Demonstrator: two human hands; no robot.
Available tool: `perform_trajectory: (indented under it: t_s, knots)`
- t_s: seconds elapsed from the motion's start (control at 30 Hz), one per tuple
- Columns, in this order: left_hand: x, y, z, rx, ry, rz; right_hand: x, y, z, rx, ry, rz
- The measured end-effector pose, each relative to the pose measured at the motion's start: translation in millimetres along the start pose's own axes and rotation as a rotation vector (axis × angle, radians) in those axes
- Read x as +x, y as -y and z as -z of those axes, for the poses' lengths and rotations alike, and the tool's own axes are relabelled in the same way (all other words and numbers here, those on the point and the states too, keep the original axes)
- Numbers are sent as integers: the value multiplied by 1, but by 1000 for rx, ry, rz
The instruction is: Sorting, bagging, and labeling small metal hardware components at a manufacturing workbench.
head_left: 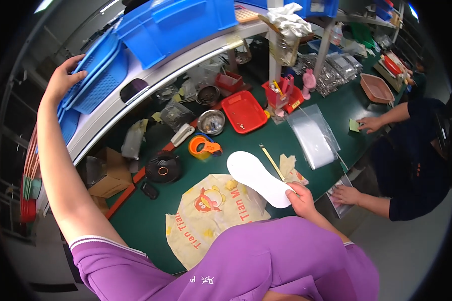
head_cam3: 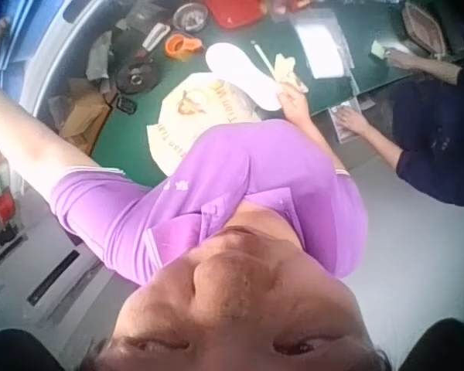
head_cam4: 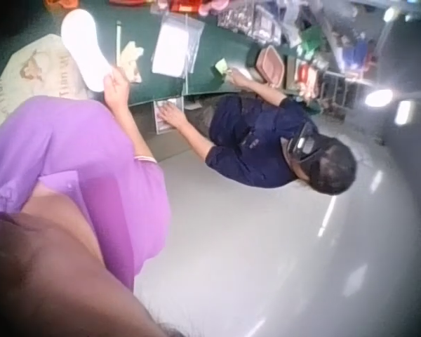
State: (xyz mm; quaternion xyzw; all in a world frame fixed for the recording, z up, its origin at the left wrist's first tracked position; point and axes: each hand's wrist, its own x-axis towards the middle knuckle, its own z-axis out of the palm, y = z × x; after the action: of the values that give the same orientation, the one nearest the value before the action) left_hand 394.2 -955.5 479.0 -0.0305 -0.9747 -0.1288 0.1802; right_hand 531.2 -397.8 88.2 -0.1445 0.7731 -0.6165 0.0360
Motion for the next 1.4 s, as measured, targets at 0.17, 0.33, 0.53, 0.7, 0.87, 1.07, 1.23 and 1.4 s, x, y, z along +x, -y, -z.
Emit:
perform_trajectory:
  t_s: [0.17, 0.33, 0.53, 0.7, 0.87, 1.07, 1.23, 1.4]
  knots:
    - [-4, -19, -19, 231, -89, 76, -2, -5, 2, -3, -29, 12]
    - [-9, -29, 7, 260, -361, -12, -6, 1, 5, -9, -33, 3]
    - [-62, -46, 34, 337, -641, -159, 10, 0, 4, 21, -23, 73]
    - [-232, -129, 4, 360, -517, -170, 27, 22, 24, 171, -170, 80]
    - [-363, -201, -66, 368, -128, -28, 64, 59, 20, 85, -107, 399]
    - [-450, -213, -195, 123, 140, 247, 71, 137, -76, -83, 405, 926]
    - [-513, -214, -320, -10, 176, 319, 19, 56, -178, -485, 951, 846]
    - [-554, -197, -359, -355, 211, 478, -15, 13, -166, -259, 1233, 470]
